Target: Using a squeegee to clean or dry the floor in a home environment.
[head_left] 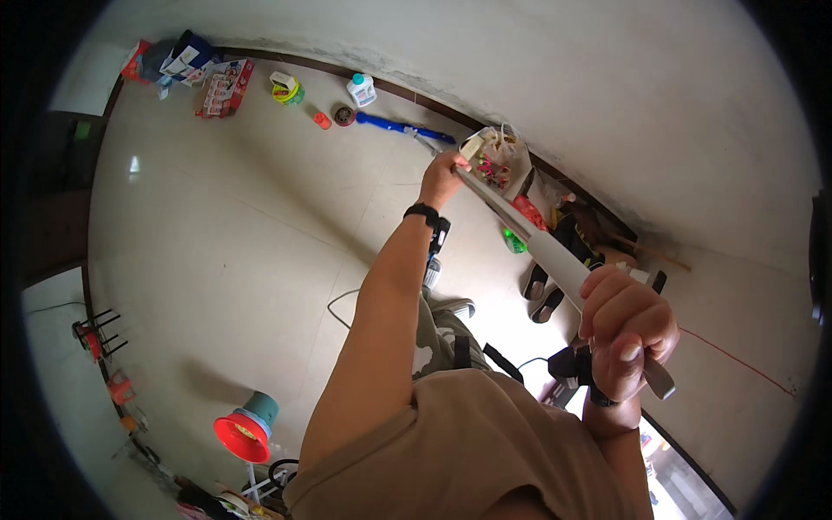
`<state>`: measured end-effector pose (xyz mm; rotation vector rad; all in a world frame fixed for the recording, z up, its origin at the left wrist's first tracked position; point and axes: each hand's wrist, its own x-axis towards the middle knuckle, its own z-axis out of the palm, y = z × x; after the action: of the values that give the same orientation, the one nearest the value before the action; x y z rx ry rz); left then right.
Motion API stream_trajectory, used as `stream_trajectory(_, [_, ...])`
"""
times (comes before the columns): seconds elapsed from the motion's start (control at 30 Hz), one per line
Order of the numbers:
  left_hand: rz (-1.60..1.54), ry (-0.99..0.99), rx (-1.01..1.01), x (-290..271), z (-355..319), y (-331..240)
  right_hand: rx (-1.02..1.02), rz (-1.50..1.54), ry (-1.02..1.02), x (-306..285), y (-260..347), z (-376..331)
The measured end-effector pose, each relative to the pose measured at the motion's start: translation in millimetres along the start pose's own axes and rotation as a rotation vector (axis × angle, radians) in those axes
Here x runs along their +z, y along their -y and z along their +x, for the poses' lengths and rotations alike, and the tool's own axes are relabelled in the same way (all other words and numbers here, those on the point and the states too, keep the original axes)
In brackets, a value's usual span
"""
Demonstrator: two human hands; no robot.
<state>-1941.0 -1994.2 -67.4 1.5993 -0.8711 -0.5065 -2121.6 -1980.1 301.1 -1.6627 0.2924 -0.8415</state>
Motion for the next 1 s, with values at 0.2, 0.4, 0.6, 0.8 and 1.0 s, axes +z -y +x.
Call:
stream_trajectory(0.2, [0.167, -0.131, 0.158, -52, -71, -23, 0.03, 0.157, 0.033, 11, 24, -3])
stream_trajectory(0.4, [0.281, -0.083, 0.065, -83, -135, -23, 0.098, 0.278, 0.055, 7, 32, -27])
stream_trajectory(0.6, [0.269, -0.282, -0.016, -125, -97, -10, 0.02, 0.273, 0.148, 26, 4, -30])
stream_trajectory(0.8, [0.578, -0.096, -0.23, -183, -58, 70, -0.05, 0.159, 0.322, 81, -76, -36])
stream_trajectory(1.0, [0.558, -0.058, -0.207, -168, -92, 42, -0.032, 0.214, 0.325, 69, -45, -50])
